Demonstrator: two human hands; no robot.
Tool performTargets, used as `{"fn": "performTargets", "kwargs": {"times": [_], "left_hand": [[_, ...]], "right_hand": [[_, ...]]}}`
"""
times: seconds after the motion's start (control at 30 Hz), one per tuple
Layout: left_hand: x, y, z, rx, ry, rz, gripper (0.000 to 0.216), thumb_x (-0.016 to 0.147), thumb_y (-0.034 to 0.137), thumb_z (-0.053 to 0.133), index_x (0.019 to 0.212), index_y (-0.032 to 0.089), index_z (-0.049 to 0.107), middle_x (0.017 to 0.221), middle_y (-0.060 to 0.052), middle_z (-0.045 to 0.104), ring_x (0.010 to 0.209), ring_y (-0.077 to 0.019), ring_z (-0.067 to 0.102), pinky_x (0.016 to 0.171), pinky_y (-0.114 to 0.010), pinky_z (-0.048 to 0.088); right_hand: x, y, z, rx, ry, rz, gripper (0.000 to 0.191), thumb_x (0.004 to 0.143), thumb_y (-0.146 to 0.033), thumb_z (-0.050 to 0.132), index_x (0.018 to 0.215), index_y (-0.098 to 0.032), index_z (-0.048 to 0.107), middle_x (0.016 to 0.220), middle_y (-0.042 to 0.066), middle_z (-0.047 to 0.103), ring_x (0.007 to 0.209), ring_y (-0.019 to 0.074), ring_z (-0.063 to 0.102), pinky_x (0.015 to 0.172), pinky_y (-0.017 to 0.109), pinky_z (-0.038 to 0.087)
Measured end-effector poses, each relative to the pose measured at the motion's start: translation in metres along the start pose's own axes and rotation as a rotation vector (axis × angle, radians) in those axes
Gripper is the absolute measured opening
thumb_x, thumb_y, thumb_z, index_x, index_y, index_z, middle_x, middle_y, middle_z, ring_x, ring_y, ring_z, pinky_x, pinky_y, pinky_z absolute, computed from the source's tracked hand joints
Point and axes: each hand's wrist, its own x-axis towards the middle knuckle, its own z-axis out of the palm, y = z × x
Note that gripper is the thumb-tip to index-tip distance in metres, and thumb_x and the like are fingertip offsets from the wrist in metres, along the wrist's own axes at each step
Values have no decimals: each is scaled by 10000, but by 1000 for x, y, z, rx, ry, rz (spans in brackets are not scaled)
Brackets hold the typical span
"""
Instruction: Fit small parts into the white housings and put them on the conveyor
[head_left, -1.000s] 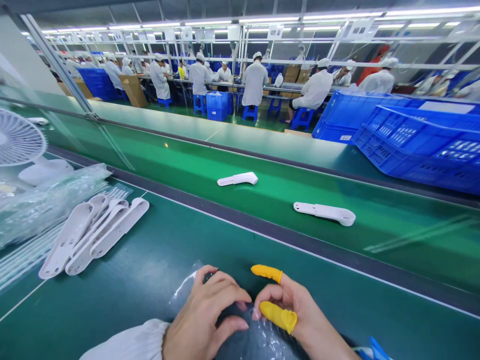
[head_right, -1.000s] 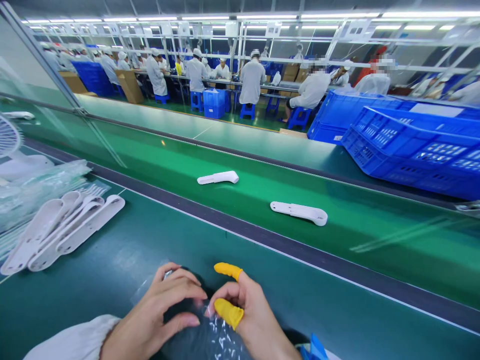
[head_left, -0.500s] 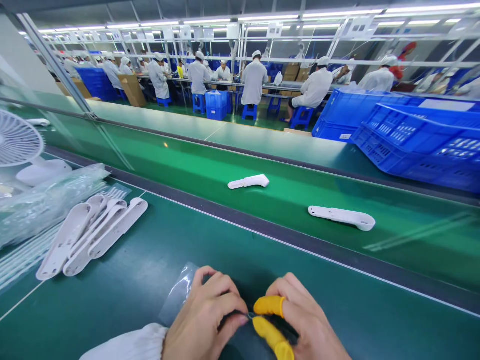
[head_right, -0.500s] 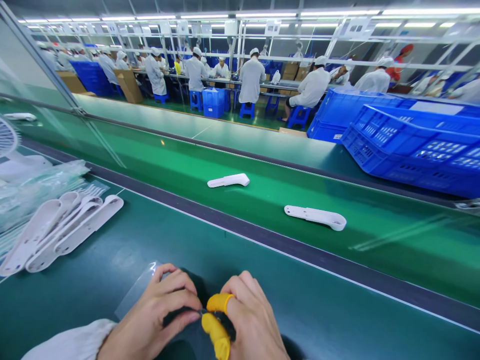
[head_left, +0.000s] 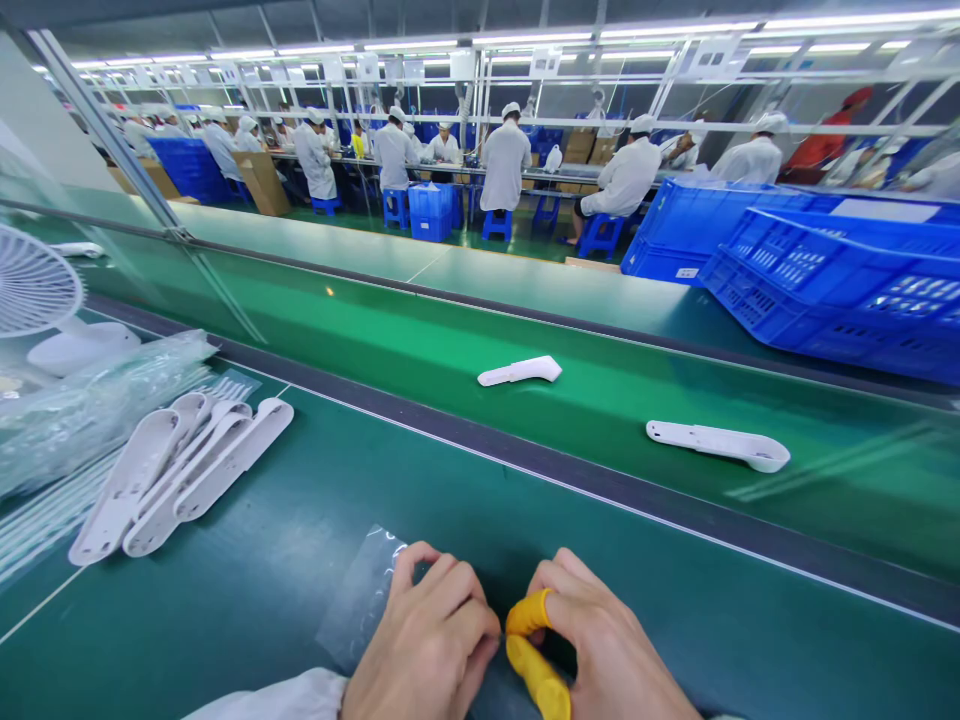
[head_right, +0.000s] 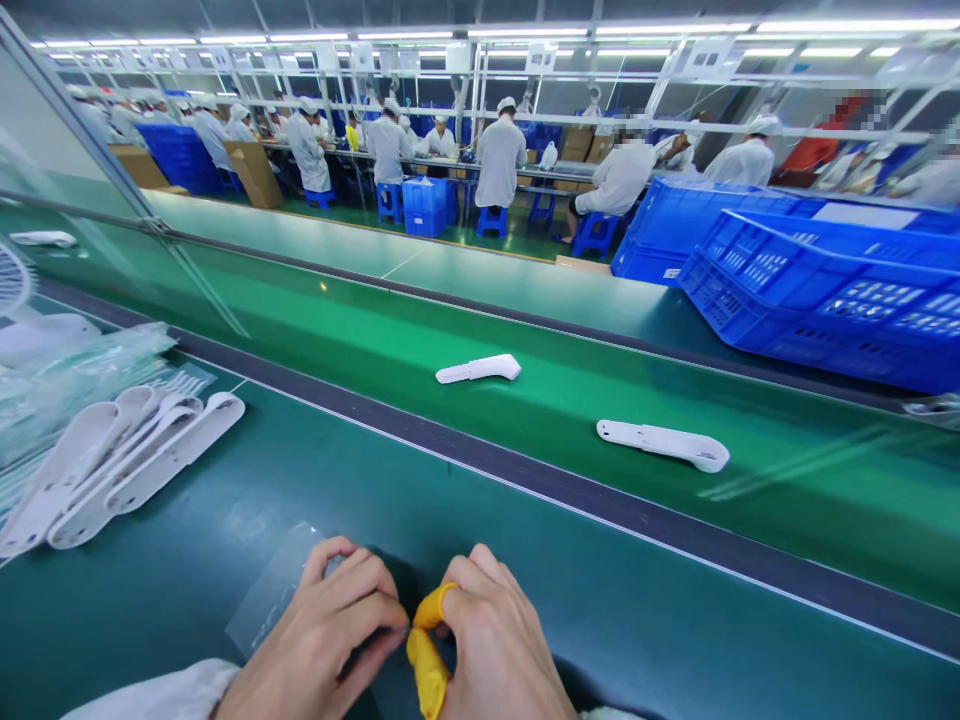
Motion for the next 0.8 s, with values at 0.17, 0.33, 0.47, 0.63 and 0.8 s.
{"fn": "performTargets", "kwargs": {"times": [0.17,0.33,0.47,0.63,0.8], "left_hand": [[-2,-1,2,22,1,17,219,801,23,431,736,175,574,708,9,590,663,-138,570,744,-348,373],[-2,-4,6,41,37,44,207,789,28,438,748,182,569,695,10,597,650,-135,580,734,-338,386],[-3,-7,7,71,54,62,194,744,28,451,730,190,557,687,12,604,620,-135,580,718,-334,404],[-7,-7,11,122,17,63,251,675,30,509,864,191,551,797,-7,631,690,-169,603,699,-341,450],[-6,-5,8,187,-39,137,196,723,105,581,898,176,529,882,-63,625,802,-217,615,737,-408,485]], "right_hand": [[7,5,0,60,-86,16,192,562,16,526,549,-174,501,578,-19,505,578,135,453,598,280,394],[11,4,-2,223,-97,74,203,515,32,520,491,-170,517,533,-26,527,548,123,477,527,230,392],[20,19,-15,254,-11,58,159,615,-34,532,538,-170,562,564,-10,553,523,117,500,461,199,408],[65,65,-43,92,111,1,152,698,-37,530,711,-170,601,911,56,638,688,153,589,569,244,468],[125,102,-57,-78,108,-9,65,783,-90,580,780,-151,601,1153,76,549,787,161,584,699,336,479]]}}
